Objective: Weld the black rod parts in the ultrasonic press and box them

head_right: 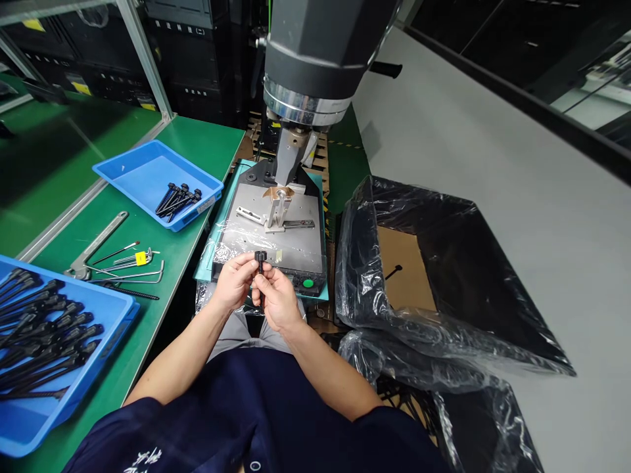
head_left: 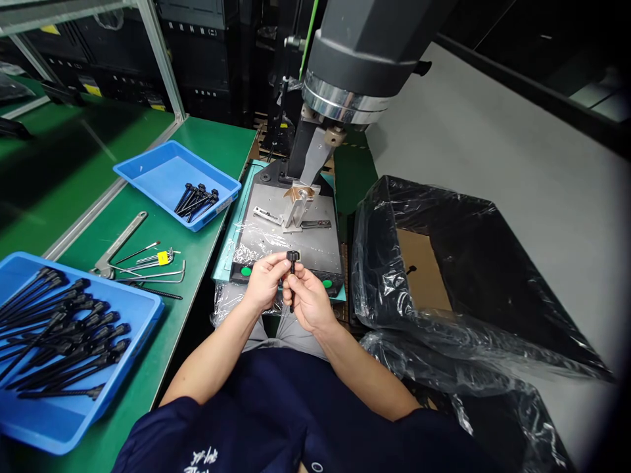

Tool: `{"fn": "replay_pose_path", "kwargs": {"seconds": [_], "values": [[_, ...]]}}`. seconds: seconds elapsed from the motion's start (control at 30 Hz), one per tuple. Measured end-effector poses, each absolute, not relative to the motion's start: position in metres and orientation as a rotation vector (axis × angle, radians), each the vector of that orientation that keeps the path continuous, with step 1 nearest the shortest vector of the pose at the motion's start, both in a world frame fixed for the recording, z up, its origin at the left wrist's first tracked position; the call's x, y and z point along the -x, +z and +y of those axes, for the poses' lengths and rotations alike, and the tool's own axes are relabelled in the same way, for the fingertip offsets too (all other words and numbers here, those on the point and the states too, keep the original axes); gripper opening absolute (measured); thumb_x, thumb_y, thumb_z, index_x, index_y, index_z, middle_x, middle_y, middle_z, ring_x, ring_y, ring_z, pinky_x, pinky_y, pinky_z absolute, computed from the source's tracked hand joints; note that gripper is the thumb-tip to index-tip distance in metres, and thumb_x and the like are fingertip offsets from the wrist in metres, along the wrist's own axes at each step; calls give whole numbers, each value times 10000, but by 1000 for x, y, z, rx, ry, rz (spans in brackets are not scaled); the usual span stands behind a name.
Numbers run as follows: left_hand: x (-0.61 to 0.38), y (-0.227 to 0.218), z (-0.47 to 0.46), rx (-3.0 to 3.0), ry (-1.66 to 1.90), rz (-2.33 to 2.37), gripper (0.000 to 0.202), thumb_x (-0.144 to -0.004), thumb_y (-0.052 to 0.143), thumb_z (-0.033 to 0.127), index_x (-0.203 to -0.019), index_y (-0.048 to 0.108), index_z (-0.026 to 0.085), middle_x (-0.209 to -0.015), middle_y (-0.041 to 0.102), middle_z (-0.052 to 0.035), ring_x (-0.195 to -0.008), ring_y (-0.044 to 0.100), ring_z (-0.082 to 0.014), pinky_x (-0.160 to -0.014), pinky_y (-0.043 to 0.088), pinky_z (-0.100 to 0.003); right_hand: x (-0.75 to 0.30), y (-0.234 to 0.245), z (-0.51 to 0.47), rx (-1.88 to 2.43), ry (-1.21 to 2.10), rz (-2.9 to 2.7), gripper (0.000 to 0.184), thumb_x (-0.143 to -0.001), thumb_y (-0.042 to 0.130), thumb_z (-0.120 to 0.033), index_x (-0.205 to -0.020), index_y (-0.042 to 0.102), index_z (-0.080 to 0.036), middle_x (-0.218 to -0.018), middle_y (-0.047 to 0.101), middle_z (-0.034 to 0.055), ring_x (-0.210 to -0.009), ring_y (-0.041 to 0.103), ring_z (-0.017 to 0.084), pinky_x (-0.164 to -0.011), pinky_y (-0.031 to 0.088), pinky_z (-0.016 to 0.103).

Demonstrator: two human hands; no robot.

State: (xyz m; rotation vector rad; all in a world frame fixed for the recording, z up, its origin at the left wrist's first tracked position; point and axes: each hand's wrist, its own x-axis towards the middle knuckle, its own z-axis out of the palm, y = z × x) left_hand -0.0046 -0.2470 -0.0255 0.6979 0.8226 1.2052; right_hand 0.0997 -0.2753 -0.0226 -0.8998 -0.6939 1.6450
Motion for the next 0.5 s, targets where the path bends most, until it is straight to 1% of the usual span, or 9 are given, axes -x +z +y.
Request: {"fn": "replay_pose_path", "kwargs": {"seconds": [0.1, 0.17, 0.33, 0.43, 0.5], "values": [[4, -25, -248, -691, 1186, 812, 450, -702, 755, 426, -1017, 656, 122, -595, 603, 27, -344, 474, -82, -296, 399, -214, -98, -23, -275, 902, 1604, -719, 346, -718, 825, -354, -871, 554, -204, -627, 556, -57, -471, 490, 79, -411, 393, 177], [4, -25, -248, -686, 1172, 811, 469, -703, 754, 439, -1035, 646, 126, -612, 625, 18, -331, 479, -89, -287, 403, -223, -98, -24, -275, 907, 1576, -739, 338, -722, 821, -351, -864, 554, -202, -616, 545, -59, -464, 485, 79, -404, 393, 178], [3, -26, -249, -685, 1180, 820, 475, -710, 748, 443, -1046, 635, 126, -798, 726, -52, -354, 526, -85, -303, 431, -217, -97, -24, -274, 923, 1554, -770, 314, -741, 808, -353, -847, 556, -200, -589, 538, -65, -435, 459, 71, -375, 367, 170], [3, -26, -249, -704, 1192, 803, 473, -714, 758, 426, -1053, 624, 125, -880, 742, -74, -352, 531, -79, -306, 445, -219, -96, -24, -274, 920, 1547, -781, 314, -737, 813, -361, -832, 565, -193, -578, 530, -66, -442, 457, 72, -365, 362, 165], [3, -27, -250, -721, 1188, 779, 483, -714, 764, 423, -1064, 615, 125, -887, 741, -75, -336, 524, -83, -289, 442, -230, -96, -25, -273, 918, 1540, -785, 317, -737, 813, -370, -831, 571, -188, -569, 522, -66, -444, 452, 72, -362, 360, 163]]}}
